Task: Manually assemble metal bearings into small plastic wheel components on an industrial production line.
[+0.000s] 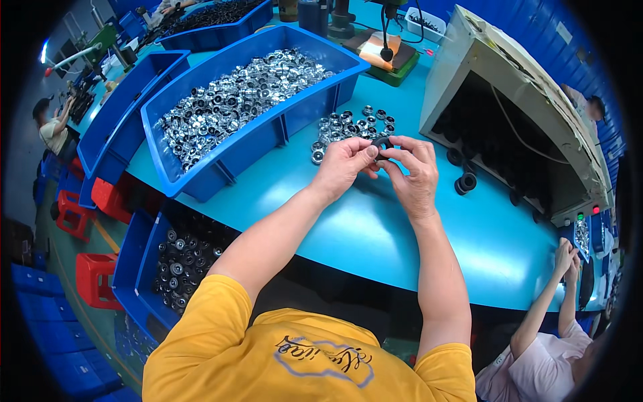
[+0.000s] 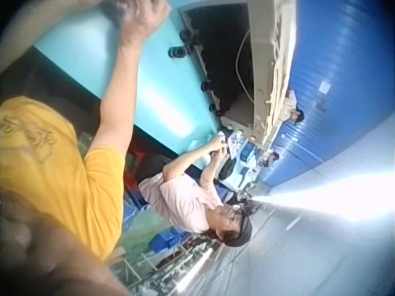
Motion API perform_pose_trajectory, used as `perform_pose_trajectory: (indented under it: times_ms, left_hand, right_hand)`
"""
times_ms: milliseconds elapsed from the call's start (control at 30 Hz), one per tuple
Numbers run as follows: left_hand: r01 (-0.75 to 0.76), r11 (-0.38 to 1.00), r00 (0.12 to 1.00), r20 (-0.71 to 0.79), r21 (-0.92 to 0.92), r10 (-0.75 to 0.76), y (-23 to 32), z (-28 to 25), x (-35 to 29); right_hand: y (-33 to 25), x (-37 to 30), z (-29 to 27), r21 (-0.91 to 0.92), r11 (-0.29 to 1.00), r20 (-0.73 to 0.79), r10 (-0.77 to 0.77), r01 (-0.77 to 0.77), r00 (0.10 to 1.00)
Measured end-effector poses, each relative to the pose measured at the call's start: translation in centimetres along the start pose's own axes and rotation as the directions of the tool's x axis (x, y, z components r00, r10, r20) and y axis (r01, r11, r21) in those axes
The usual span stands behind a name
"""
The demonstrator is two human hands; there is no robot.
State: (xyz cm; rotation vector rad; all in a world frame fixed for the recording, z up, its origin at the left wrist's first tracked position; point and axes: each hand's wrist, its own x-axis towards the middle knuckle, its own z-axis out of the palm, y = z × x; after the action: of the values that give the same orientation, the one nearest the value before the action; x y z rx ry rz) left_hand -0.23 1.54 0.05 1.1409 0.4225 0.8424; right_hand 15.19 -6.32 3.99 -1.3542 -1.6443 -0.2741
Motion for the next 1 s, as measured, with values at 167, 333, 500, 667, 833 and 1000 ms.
perform_pose_trajectory:
  times_ms: [167, 333, 500, 667, 833, 1000]
  left_hand:
    - [0.002, 1.000, 1.000, -0.012, 0.026, -0.002, 0.2, 0.1, 0.0]
    - [-0.008, 1.000, 1.000, -0.016, 0.012, 0.009, 0.2, 0.2, -0.1]
    - [-0.045, 0.998, 0.998, -0.042, 0.033, 0.046, 0.5, 0.4, -0.2]
    - [-0.148, 0.980, 0.988, -0.026, 0.136, 0.153, 0.7, 1.0, -0.3]
    - [-0.118, 0.986, 0.993, 0.032, 0.119, 0.115, 0.7, 0.8, -0.1]
    - [-0.074, 0.992, 0.997, 0.010, 0.098, 0.074, 0.5, 0.6, -0.2]
  right_hand:
    - [0.0, -0.1, 0.0, 0.018, 0.999, 0.012, 0.040, -0.040, 0.999]
    - [0.0, -0.1, -0.1, 0.032, 0.998, 0.017, 0.050, -0.050, 0.999]
    - [0.5, -0.3, -0.3, 0.344, 0.890, 0.117, 0.275, -0.298, 0.954]
    - [1.7, -1.4, 0.7, 0.711, 0.160, 0.538, 0.503, -0.685, 0.676]
    - [1.5, -1.2, 0.4, 0.688, 0.090, 0.592, 0.505, -0.720, 0.628]
    - [1.9, -1.4, 0.4, 0.667, 0.064, 0.620, 0.506, -0.742, 0.600]
